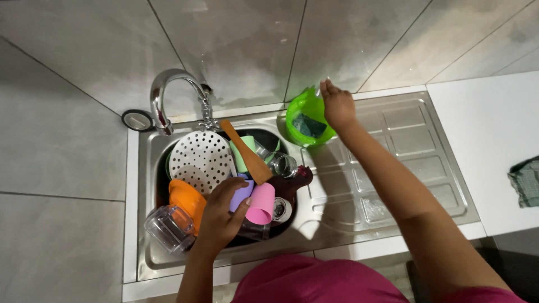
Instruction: Washing various dishes, cups, and utensils in a kitchen sink using a sponge and soap.
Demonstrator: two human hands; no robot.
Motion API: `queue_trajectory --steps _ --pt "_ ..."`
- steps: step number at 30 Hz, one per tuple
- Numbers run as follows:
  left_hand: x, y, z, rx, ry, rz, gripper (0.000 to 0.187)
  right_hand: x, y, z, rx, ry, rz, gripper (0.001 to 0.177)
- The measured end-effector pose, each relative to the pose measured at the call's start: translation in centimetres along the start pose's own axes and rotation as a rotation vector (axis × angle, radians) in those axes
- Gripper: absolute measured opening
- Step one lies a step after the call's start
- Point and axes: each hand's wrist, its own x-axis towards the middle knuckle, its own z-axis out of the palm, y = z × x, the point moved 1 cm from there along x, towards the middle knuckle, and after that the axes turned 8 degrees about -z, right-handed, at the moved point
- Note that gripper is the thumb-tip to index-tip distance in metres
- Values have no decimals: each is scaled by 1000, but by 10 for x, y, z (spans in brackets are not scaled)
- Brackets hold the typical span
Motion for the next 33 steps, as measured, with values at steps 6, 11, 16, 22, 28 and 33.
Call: queue_trajectory --steps 6,11,16,22,28,33 --pt "37 -89 2 65 210 -166 39 11 4 17 -64 15 -36 56" --pt "88 -102 -38 -249 435 -8 46 10 -8 13 -134 -61 52 62" --pt "95 8 -75 -358 467 -22 62 15 -9 22 -179 -136 69 62" --pt "115 -15 -54 -317 551 -157 44 9 -25 3 -303 -138 127 69" --pt "132 -20 -35 -333 554 59 46 17 -15 4 -278 -229 13 65" --pt "138 -6 -14 -313 402 -236 38 12 -23 17 -423 -59 73 66"
